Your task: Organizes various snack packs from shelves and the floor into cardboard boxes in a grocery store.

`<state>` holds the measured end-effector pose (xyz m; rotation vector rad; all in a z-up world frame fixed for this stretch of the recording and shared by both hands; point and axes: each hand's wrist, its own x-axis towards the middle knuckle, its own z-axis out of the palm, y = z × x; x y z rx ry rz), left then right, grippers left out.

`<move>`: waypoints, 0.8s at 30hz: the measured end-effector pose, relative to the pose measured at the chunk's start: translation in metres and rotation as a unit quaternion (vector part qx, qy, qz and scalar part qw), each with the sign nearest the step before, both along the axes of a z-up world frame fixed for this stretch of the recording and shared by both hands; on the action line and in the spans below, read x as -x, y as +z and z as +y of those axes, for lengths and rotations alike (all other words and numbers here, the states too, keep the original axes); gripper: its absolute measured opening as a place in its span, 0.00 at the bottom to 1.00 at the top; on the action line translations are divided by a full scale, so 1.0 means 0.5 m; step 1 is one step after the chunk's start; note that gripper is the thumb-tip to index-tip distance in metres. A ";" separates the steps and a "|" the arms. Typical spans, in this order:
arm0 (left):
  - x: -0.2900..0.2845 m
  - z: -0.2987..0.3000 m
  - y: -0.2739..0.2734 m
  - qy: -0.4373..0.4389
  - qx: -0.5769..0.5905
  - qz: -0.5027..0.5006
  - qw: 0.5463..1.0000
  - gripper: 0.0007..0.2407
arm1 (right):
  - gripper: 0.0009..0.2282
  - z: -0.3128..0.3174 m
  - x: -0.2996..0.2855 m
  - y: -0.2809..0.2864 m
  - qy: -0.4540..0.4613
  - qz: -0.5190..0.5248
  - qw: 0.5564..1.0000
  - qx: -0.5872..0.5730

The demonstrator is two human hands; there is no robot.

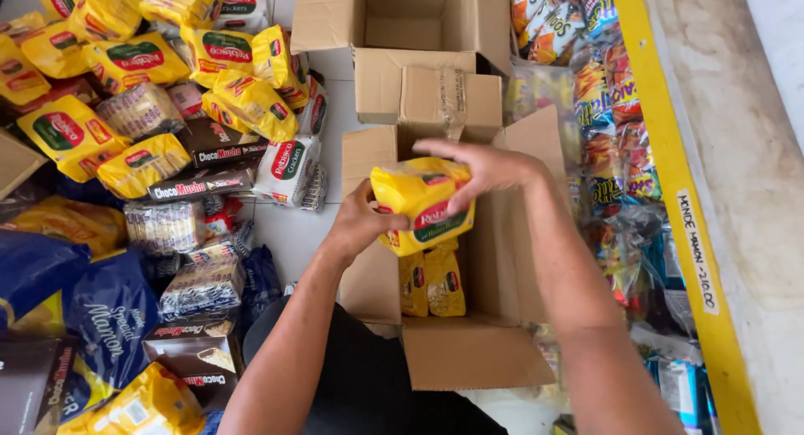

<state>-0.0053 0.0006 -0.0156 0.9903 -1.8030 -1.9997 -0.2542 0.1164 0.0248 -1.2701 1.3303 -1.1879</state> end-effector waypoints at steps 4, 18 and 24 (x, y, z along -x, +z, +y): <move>0.002 0.018 0.012 -0.087 0.049 0.006 0.995 0.32 | 0.49 -0.019 -0.043 0.019 0.180 0.320 0.925 -0.097; 0.000 0.039 -0.096 -0.322 0.370 -0.332 0.806 0.31 | 0.37 -0.107 0.041 -0.387 -0.101 0.728 0.659 -0.159; -0.002 0.042 -0.107 -0.329 0.360 -0.336 0.806 0.38 | 0.29 -0.114 0.017 -0.519 -0.121 0.701 0.697 -0.094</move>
